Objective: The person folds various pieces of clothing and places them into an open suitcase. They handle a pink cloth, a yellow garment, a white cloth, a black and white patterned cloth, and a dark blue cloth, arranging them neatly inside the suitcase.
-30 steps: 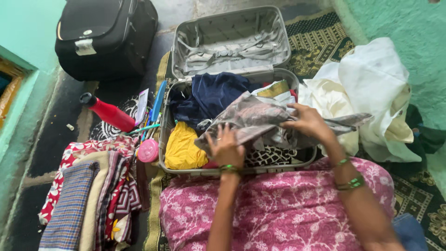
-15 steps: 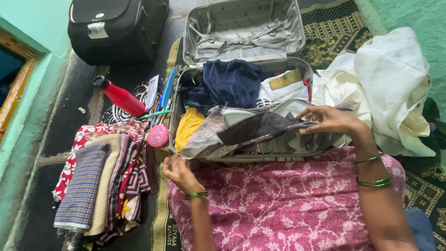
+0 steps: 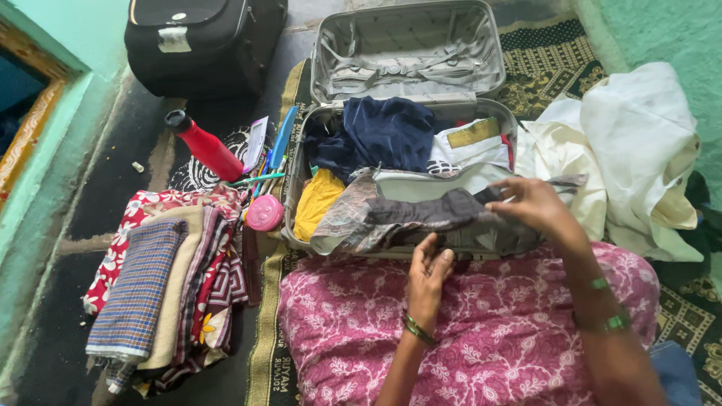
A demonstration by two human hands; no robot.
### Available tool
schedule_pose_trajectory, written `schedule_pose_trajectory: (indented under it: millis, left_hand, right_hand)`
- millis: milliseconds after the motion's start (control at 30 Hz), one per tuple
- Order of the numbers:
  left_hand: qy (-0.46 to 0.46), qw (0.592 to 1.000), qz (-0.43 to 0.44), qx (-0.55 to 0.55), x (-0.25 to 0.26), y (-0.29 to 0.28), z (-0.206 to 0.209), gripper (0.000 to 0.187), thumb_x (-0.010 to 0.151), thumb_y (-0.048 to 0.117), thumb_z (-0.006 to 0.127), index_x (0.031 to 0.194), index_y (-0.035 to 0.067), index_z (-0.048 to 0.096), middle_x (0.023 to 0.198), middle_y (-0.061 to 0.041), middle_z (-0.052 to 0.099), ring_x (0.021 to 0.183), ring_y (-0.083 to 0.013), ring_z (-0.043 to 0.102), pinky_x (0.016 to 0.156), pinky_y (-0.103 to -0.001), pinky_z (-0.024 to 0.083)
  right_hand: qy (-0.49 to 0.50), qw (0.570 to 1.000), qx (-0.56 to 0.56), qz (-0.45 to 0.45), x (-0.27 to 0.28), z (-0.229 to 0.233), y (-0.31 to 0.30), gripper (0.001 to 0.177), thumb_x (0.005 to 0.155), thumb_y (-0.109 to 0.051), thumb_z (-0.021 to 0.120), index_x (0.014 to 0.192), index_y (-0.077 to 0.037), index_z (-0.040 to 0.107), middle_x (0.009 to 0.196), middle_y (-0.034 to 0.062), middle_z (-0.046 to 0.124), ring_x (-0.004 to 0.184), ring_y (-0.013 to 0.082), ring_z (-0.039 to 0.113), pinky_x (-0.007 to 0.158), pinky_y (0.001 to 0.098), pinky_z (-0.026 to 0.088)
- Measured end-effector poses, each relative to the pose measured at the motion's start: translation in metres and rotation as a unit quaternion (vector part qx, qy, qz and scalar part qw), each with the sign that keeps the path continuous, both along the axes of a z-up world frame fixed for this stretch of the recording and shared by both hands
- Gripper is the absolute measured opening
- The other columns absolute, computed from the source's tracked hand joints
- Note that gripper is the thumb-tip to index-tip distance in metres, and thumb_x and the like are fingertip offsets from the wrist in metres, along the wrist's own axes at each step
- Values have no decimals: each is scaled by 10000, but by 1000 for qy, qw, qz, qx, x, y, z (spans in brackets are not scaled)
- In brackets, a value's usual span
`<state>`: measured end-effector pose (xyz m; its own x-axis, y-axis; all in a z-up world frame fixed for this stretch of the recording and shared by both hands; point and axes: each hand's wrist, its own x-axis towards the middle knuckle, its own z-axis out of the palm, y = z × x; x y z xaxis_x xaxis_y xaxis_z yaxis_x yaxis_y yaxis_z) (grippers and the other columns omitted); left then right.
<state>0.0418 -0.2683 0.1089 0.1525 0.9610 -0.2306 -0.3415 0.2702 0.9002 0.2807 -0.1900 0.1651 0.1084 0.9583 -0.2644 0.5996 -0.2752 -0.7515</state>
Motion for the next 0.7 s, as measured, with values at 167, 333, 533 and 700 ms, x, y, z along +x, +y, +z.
schedule_pose_trajectory:
  millis: [167,333,533,700]
  left_hand:
    - [-228,969,-22,-90,-15,-29,-20,573,886,365,729,1348,87,535,1207,-125,644,1045,-207,672,833,-361,621]
    - [-180,979,22,-95,-24,-54,-43,360,856,148,729,1188,31,656,999,-75,749,830,-149,713,729,-276,604]
    - [-77,992,-1,-96,-27,-61,-47,240,806,85,788,1029,46,708,896,-32,779,748,-83,708,685,-219,571]
    - [96,987,-105,-73,-41,-61,-34,199,846,137,839,942,-2,734,777,-75,701,650,-123,597,555,-266,482]
  right_hand:
    - [71,939,-74,328,-66,40,-84,386,858,-177,732,1241,-131,742,976,63,842,869,171,814,776,309,652]
    - [21,867,65,494,-98,53,-69,352,902,-31,621,1220,-158,704,1235,44,769,1125,200,748,996,337,536]
    - [-270,833,239,419,-157,21,24,654,689,157,594,1165,-260,757,1448,105,580,1312,307,508,1051,457,428]
    - [-265,819,277,428,-137,8,58,435,690,59,760,1000,-242,813,1353,17,644,1287,288,539,1071,502,402]
